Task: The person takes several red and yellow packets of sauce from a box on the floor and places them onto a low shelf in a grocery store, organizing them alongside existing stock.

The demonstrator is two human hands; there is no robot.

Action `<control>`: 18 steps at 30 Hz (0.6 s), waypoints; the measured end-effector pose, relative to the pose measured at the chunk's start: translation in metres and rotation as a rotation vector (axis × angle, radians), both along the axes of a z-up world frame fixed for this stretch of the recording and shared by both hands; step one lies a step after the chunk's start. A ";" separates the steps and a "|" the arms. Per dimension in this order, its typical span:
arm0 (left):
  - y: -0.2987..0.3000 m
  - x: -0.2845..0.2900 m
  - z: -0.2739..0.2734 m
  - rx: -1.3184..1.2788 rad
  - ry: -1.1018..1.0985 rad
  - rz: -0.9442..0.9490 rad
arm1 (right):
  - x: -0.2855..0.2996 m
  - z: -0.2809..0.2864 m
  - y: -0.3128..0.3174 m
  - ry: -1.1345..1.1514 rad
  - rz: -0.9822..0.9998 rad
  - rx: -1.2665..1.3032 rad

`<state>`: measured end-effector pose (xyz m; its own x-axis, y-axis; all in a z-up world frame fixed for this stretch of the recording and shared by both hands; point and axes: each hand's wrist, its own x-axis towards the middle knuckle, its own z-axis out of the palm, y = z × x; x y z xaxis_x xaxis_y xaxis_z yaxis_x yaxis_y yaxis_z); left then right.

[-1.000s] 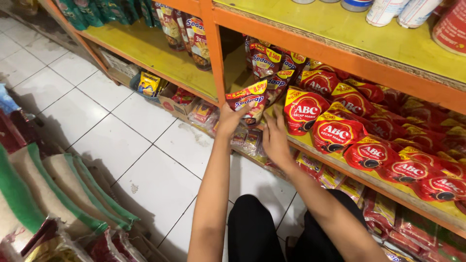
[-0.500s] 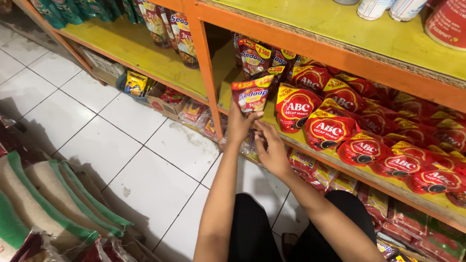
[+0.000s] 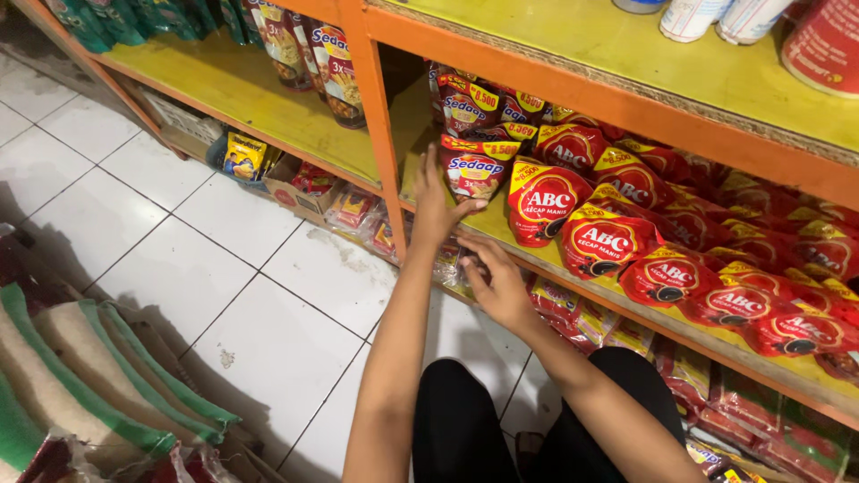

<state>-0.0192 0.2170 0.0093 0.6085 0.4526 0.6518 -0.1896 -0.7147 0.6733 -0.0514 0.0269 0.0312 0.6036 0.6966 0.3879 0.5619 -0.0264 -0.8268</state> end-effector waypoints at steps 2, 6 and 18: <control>-0.016 -0.021 0.006 -0.070 0.158 0.173 | 0.002 0.004 -0.003 0.088 -0.002 -0.004; -0.046 -0.024 0.007 -0.140 -0.060 0.066 | 0.009 0.002 -0.010 0.109 -0.057 -0.021; -0.066 -0.020 0.011 -0.245 0.043 0.033 | 0.028 -0.008 -0.056 -0.025 -0.121 0.019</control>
